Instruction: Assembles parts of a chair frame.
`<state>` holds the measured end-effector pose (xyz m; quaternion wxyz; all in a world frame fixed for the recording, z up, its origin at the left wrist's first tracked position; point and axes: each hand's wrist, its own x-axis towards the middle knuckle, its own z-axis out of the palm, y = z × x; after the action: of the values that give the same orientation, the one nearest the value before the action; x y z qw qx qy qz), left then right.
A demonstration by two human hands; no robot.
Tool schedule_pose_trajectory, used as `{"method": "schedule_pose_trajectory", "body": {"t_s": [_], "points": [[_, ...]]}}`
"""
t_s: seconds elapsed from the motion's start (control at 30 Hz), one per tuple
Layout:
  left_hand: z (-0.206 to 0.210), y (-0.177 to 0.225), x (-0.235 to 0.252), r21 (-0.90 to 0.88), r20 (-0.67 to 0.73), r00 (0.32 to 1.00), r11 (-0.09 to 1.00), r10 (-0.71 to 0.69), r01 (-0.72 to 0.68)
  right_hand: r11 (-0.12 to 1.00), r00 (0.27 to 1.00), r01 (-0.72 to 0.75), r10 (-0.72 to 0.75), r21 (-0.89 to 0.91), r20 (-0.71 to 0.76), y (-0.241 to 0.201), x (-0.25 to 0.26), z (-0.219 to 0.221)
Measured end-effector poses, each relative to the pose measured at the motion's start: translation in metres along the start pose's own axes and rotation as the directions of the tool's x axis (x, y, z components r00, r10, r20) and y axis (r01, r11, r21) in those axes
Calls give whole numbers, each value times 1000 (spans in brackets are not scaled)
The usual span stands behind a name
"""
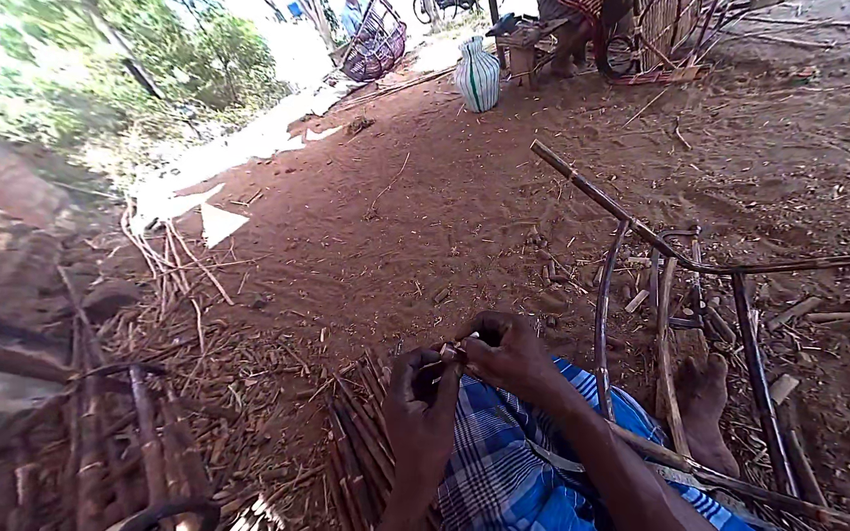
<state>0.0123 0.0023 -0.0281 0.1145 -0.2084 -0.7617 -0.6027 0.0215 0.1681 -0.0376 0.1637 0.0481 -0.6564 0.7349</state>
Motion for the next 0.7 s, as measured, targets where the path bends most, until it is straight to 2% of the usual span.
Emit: {"method": "schedule_pose_trajectory", "body": {"t_s": [0.1, 0.2, 0.3, 0.5, 0.57, 0.63, 0.7], "points": [[1, 6, 2, 11, 9, 1000, 999, -30, 30, 994, 988, 103, -106, -26, -113, 1, -13, -2], [-2, 12, 4, 40, 23, 998, 998, -51, 50, 924, 959, 231, -268, -305, -86, 9, -43, -5], [-3, 16, 5, 61, 46, 996, 995, -80, 77, 845, 947, 204, -298, -494, -119, 20, -64, 0], [-4, 15, 8, 48, 60, 995, 996, -82, 79, 929, 971, 134, -193, -345, -143, 22, -67, -16], [-3, 15, 9, 47, 60, 994, 995, -94, 91, 918, 963, 172, -233, -356, -133, 22, -69, -19], [-2, 17, 10, 38, 54, 993, 994, -106, 104, 851, 949, 199, -292, -486, -122, 23, -75, -17], [-2, 18, 11, 46, 47, 992, 992, -118, 116, 716, 925, 201, -363, -668, -110, 28, -83, -13]]}}
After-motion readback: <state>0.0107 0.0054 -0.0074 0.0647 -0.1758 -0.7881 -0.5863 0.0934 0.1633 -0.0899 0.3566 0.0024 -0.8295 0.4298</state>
